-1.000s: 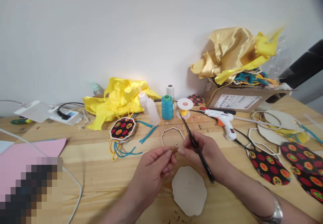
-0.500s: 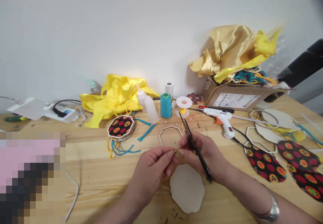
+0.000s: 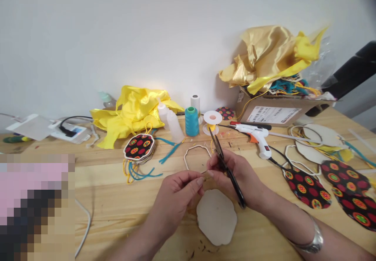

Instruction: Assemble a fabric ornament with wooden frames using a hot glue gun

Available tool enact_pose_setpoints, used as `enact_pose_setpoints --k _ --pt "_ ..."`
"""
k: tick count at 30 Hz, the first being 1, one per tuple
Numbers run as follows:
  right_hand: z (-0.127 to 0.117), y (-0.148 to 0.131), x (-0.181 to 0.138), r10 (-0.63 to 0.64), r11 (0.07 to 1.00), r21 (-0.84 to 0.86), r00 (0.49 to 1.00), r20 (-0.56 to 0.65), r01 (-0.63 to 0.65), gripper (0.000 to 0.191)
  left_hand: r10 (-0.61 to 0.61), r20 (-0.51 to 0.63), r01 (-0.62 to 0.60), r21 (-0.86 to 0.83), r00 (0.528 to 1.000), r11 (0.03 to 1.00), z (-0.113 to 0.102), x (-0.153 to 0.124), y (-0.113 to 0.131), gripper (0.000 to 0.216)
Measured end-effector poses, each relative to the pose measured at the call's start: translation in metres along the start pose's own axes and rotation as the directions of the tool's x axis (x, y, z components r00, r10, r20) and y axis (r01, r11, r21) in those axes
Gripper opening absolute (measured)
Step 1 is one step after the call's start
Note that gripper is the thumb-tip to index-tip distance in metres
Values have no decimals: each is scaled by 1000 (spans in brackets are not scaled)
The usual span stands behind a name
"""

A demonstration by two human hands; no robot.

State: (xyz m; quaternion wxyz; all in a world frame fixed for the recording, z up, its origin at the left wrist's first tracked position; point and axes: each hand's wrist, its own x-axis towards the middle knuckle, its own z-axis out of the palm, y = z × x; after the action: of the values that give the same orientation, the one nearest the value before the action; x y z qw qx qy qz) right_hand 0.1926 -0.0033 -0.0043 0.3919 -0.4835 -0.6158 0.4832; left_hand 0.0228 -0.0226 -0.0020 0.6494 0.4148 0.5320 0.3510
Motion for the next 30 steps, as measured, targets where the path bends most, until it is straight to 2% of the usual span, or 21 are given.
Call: enact_pose_setpoints --k 3,7,13,19,26,30 --pt "-2 -4 1 24 999 -32 999 -44 -25 5 10 -41 -13 -53 999 998 -1 1 0 22" --pt "-1 -9 1 82 995 -64 997 1 -81 9 23 -83 -29 -71 996 997 -1 2 0 22" --pt "1 -8 -1 59 998 -11 996 63 -59 8 -3 -28 1 -48 1000 999 -2 1 -3 22" --pt "0 -12 -1 60 998 18 994 91 -62 10 1 -23 -1 -3 1000 1000 -2 2 -4 27" --pt "-3 -10 -3 28 1000 -3 989 143 -27 7 31 -7 -30 98 999 995 0 3 2 19" --pt "-3 -11 -3 25 1000 -15 987 157 -23 7 50 50 -57 153 997 987 -2 1 4 19"
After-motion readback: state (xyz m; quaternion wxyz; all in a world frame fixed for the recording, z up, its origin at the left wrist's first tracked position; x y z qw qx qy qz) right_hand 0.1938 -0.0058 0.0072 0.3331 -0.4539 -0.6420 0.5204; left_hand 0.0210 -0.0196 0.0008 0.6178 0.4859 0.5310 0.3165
